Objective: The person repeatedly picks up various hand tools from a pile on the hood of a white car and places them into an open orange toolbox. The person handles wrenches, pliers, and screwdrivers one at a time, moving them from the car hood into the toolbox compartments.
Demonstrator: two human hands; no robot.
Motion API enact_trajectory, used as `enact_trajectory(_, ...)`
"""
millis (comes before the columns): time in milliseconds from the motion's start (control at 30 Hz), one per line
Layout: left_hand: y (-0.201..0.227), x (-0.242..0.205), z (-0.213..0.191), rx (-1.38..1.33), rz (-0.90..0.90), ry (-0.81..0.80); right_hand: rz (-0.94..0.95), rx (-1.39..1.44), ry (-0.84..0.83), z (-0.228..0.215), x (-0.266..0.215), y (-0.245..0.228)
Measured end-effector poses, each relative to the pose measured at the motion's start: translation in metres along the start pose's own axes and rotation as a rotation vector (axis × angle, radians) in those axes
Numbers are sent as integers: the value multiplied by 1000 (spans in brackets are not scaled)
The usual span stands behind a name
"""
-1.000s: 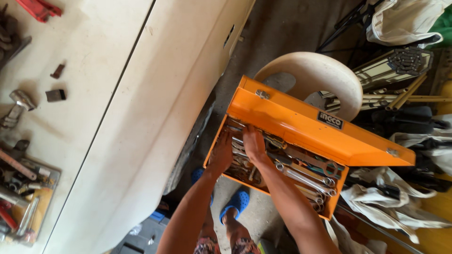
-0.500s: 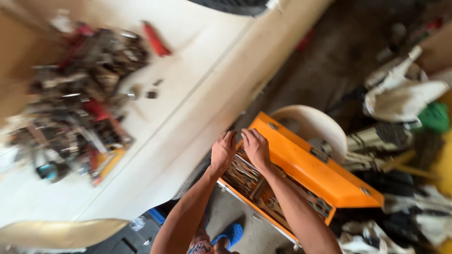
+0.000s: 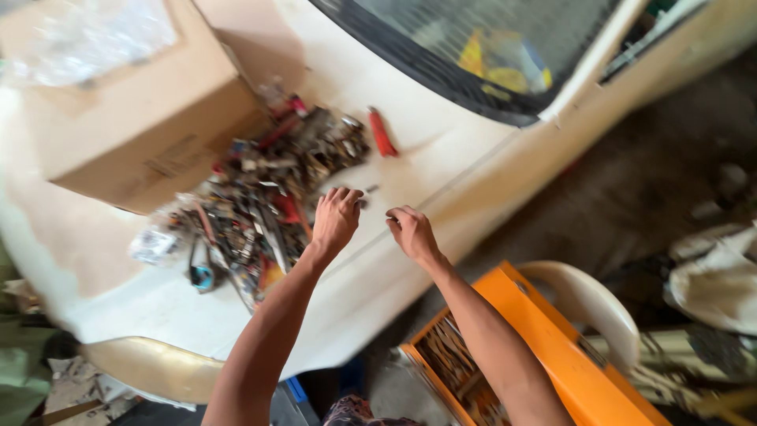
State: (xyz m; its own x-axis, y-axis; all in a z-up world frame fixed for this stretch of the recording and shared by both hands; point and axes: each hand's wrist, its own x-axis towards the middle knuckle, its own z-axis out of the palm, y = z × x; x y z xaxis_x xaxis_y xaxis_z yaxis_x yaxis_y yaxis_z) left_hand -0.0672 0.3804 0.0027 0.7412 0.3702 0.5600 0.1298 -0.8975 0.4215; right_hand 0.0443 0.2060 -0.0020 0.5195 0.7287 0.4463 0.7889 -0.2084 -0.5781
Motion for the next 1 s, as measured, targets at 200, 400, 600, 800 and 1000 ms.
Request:
enact_trajectory(200, -68, 44, -41, 74, -73, 114, -29, 77, -30, 46, 71, -3)
enact_trajectory(400, -113, 71, -48, 66, -156, 91, -57, 15, -76, 69, 122, -10)
enact_trajectory(600, -130, 97, -34, 77, -330, -46, -92, 0, 76, 83, 180, -5)
enact_trajectory(800, -153, 114, -26, -106, -487, -79, -171, -268, 100, 99, 239, 21)
enact_trajectory(1000, -178, 120, -27, -365, -531, 80, -172, -310, -22, 134, 269, 51)
